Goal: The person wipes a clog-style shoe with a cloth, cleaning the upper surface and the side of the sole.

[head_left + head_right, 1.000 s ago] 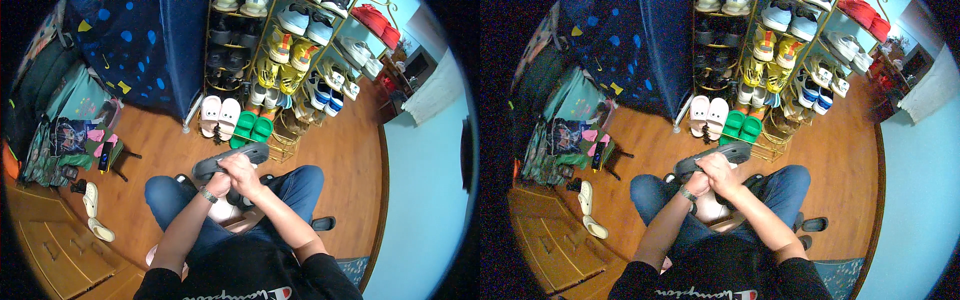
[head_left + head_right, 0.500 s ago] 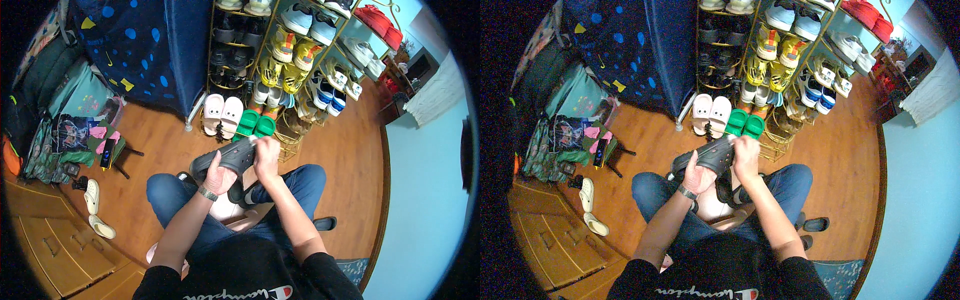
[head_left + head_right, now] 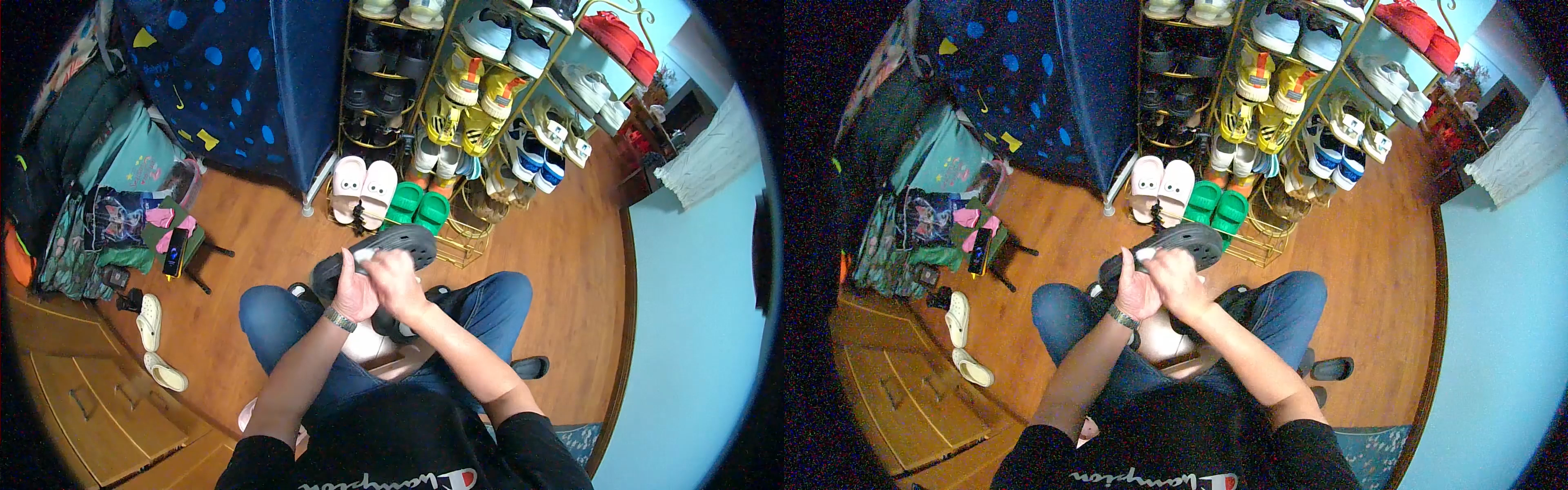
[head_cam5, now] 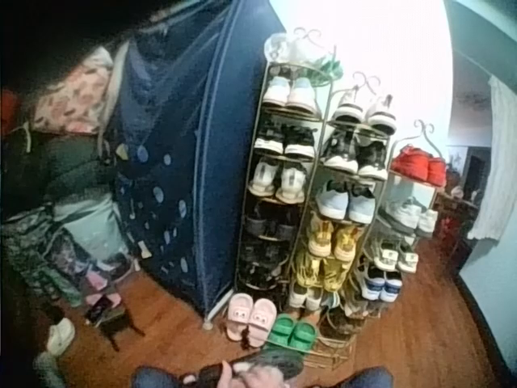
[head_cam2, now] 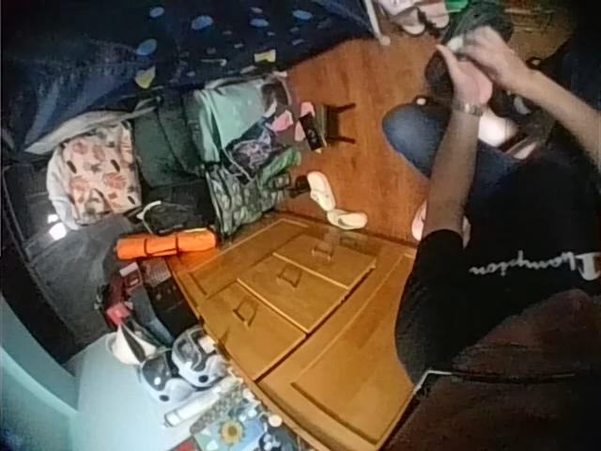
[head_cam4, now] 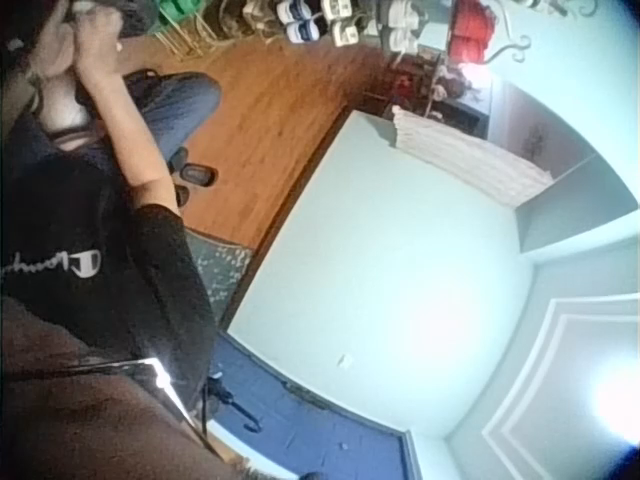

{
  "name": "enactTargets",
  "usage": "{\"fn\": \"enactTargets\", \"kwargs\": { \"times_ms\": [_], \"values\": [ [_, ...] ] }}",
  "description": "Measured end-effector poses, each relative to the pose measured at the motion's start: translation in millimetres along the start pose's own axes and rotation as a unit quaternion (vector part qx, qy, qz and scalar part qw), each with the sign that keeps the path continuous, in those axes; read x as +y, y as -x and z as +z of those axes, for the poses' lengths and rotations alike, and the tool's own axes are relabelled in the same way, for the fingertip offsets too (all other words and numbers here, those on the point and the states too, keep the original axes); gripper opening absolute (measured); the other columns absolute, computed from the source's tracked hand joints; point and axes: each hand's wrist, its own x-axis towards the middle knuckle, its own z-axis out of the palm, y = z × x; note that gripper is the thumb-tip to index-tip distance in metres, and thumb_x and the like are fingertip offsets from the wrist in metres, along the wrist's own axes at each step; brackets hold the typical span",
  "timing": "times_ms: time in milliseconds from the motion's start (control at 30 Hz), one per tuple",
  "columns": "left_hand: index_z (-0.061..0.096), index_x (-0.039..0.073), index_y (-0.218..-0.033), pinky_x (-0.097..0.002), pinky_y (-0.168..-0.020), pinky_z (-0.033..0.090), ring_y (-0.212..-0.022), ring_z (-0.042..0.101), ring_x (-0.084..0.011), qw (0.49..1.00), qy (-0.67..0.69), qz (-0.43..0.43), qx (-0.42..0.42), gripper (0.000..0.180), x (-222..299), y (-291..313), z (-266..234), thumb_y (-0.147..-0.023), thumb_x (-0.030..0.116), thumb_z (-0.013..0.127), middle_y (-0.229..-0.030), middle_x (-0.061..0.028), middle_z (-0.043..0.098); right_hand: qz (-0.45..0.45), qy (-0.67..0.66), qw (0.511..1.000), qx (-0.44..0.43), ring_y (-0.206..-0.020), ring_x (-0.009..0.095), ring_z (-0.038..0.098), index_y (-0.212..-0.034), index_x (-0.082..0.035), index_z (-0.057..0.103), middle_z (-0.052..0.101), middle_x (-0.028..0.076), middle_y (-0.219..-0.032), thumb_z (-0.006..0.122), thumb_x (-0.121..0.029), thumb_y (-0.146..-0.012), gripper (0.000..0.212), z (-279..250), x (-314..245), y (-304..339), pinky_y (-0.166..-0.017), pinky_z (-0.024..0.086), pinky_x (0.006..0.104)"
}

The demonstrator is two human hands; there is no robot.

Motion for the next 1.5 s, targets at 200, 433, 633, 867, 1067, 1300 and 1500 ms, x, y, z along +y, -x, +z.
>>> {"fn": "enactTargets", "kwargs": {
  "times_ms": [200,433,633,867,1067,1300,1500],
  "values": [
    [0.045,0.003,-0.143,-0.0384,-0.115,0.035,-0.133,0.049,-0.0215,0.993,-0.109,0.051,0.017,0.057,-3,-5,-5,-0.105,0.046,0.040,-0.143,-0.0103,0.052,0.154,0.149,0.968,0.132,-0.088,0.036,0.056,-0.102,-0.004,0.065,0.060,0.015,-0.097,0.060,-0.002,-0.079,0.023,-23,41,-3,-0.081,0.045,0.0443],
    [0.054,0.006,-0.135,-0.0366,-0.107,0.043,-0.124,0.054,-0.0183,0.980,-0.161,0.061,0.101,0.033,-12,-7,-27,-0.103,0.014,0.054,-0.135,-0.0074,0.058,0.156,0.090,0.975,0.133,-0.098,0.038,0.055,-0.108,-0.001,0.064,0.060,0.018,-0.102,0.062,0.004,-0.082,0.027,-6,42,5,-0.087,0.046,0.0445],
    [0.047,0.006,-0.140,-0.0408,-0.114,0.037,-0.129,0.051,-0.0227,0.988,-0.133,0.062,0.048,0.037,-11,-8,-13,-0.106,0.020,0.046,-0.138,-0.0109,0.055,0.291,0.106,0.935,0.174,-0.096,0.036,0.059,-0.102,0.001,0.066,0.062,0.019,-0.096,0.056,0.000,-0.090,0.016,-12,58,8,-0.087,0.046,0.0422],
    [0.044,0.003,-0.143,-0.0422,-0.118,0.031,-0.136,0.045,-0.0254,0.991,-0.112,0.070,0.016,0.043,-7,-13,-12,-0.107,0.028,0.041,-0.146,-0.0127,0.049,0.369,-0.005,0.904,0.215,-0.095,0.038,0.058,-0.106,0.003,0.063,0.062,0.021,-0.099,0.054,-0.002,-0.093,0.017,4,63,18,-0.087,0.046,0.0439],
    [0.039,0.001,-0.146,-0.0445,-0.117,0.031,-0.138,0.043,-0.0286,0.998,0.024,0.030,-0.049,0.060,2,-14,-30,-0.107,0.045,0.033,-0.148,-0.0159,0.047,0.090,-0.039,0.991,0.091,-0.104,0.037,0.057,-0.108,-0.001,0.064,0.061,0.019,-0.109,0.059,0.001,-0.082,0.026,24,-2,20,-0.093,0.045,0.0459],
    [0.042,0.000,-0.143,-0.0436,-0.115,0.036,-0.132,0.049,-0.0286,0.995,0.080,0.057,0.025,0.062,7,-12,-5,-0.106,0.047,0.029,-0.143,-0.0170,0.051,0.185,0.037,0.972,0.139,-0.098,0.038,0.056,-0.104,-0.002,0.064,0.061,0.018,-0.102,0.060,0.007,-0.070,0.035,0,25,16,-0.085,0.046,0.0431],
    [0.037,0.001,-0.148,-0.0453,-0.119,0.028,-0.140,0.041,-0.0311,0.997,0.080,0.015,-0.011,0.068,14,-9,-14,-0.106,0.052,0.024,-0.149,-0.0178,0.045,0.001,-0.068,0.998,0.009,-0.096,0.036,0.059,-0.101,-0.002,0.063,0.063,0.015,-0.100,0.061,0.004,-0.069,0.033,3,4,14,-0.086,0.048,0.0453]
  ]
}}
